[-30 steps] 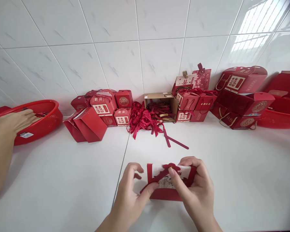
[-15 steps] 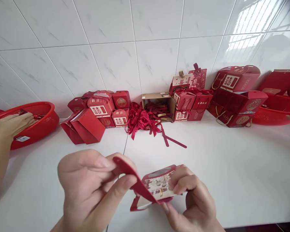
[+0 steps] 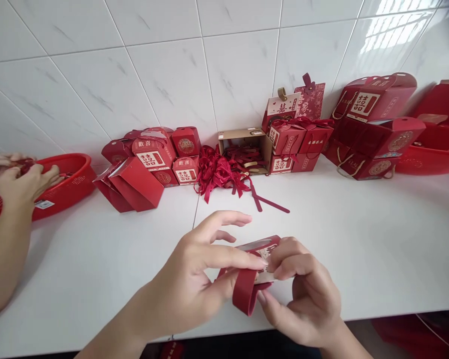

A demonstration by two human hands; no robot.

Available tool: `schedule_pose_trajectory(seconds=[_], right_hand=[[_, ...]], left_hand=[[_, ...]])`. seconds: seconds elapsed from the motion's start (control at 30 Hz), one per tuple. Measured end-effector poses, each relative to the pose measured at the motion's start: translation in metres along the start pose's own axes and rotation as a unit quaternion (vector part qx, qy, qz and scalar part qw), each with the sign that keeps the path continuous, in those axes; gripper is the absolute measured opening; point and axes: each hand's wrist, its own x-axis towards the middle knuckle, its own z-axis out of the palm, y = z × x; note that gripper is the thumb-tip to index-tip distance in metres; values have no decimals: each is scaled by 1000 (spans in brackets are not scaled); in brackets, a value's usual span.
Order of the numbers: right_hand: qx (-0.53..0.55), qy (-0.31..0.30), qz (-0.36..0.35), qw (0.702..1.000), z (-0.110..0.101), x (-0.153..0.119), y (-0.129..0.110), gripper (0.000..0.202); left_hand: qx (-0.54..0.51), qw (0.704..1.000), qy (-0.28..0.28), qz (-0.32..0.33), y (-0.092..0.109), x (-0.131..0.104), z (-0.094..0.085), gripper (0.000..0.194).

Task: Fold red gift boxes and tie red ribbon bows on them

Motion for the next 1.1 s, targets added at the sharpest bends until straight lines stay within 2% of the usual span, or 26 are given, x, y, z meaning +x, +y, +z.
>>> schedule_pose_trajectory(seconds=[0.17,0.33,0.73,1.1], right_hand=[[-15,-4,8,1000,1,3,-1,27],[-18,-2,5,1000,1,4,-2,28],[-13,-4,13,1000,3,3,-1,26],[2,6,26,1000,4,0,1,28]], left_hand=[[-118,987,46,-95,5,-2,10,32],[-146,978,64,-133,4,-4,13,22],[-132,982,83,-108,4,-6,12,25],[-107,991,39,-67,1,-14,10,33]])
